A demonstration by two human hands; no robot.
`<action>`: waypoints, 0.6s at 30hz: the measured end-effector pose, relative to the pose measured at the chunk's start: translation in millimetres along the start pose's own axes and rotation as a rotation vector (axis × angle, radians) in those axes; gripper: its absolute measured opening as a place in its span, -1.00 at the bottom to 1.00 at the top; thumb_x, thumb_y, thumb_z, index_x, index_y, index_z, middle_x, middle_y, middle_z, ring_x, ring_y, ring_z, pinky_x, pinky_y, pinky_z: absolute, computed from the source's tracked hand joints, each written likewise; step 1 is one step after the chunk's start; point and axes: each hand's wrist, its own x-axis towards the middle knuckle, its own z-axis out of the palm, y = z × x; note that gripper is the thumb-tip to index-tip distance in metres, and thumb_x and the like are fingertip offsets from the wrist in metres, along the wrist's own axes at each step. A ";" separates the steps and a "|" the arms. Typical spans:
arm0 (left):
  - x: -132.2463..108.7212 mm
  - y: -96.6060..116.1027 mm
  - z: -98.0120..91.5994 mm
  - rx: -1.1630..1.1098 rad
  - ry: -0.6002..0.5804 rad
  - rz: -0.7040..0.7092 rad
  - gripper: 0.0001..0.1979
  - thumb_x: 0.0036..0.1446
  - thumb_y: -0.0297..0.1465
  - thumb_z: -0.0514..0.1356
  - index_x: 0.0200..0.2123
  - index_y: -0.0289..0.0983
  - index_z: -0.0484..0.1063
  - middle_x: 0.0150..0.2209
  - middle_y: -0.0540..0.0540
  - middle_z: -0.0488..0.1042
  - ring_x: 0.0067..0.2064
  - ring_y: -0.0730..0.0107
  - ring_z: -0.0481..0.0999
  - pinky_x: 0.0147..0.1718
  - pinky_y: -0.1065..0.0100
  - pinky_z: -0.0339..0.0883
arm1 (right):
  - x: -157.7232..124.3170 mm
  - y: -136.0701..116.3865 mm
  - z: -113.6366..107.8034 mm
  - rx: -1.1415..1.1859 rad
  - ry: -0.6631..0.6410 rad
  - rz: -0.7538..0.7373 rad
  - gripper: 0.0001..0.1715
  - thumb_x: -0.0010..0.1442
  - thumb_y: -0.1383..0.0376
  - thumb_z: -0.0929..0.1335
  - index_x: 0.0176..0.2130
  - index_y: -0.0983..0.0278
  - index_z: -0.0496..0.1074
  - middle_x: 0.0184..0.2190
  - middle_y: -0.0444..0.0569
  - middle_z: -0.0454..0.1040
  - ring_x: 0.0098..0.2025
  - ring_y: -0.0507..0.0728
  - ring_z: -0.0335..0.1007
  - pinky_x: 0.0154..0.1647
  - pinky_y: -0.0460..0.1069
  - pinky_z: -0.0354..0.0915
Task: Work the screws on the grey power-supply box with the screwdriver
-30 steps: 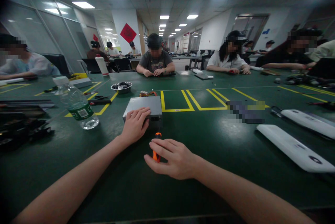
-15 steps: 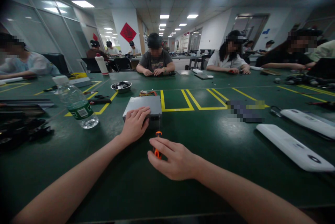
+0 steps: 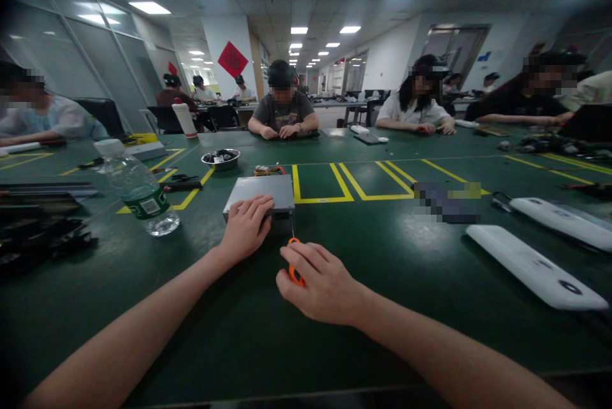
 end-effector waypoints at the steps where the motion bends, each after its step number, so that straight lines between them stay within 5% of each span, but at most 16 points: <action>1: 0.0 0.0 0.0 -0.001 0.004 0.000 -0.68 0.18 -0.41 -0.02 0.01 -0.25 0.26 0.10 -0.12 0.31 0.12 0.22 0.24 0.01 0.14 0.06 | -0.3 -0.9 0.5 -0.017 -0.001 0.007 -0.89 0.13 0.39 0.26 -0.27 0.28 0.33 -0.21 0.11 0.43 -0.12 0.16 0.36 -0.21 0.03 0.36; 10: -0.4 0.4 -1.8 0.000 0.011 0.002 -0.68 0.18 -0.41 -0.02 0.01 -0.24 0.27 0.09 -0.13 0.31 0.11 0.20 0.26 0.00 0.14 0.06 | -12.3 9.9 2.9 -0.094 0.008 0.032 -0.76 0.08 0.38 0.34 -0.18 0.25 0.30 -0.28 0.02 0.44 -0.23 0.09 0.38 -0.28 -0.05 0.35; 18: -0.2 -0.2 -1.5 0.000 -0.004 0.005 -0.67 0.19 -0.41 -0.03 0.02 -0.25 0.25 0.10 -0.13 0.30 0.12 0.21 0.24 0.00 0.13 0.05 | -9.6 5.2 3.3 -0.072 0.006 0.055 -0.78 0.10 0.42 0.29 -0.18 0.31 0.28 -0.14 0.20 0.38 -0.09 0.18 0.37 -0.26 -0.03 0.36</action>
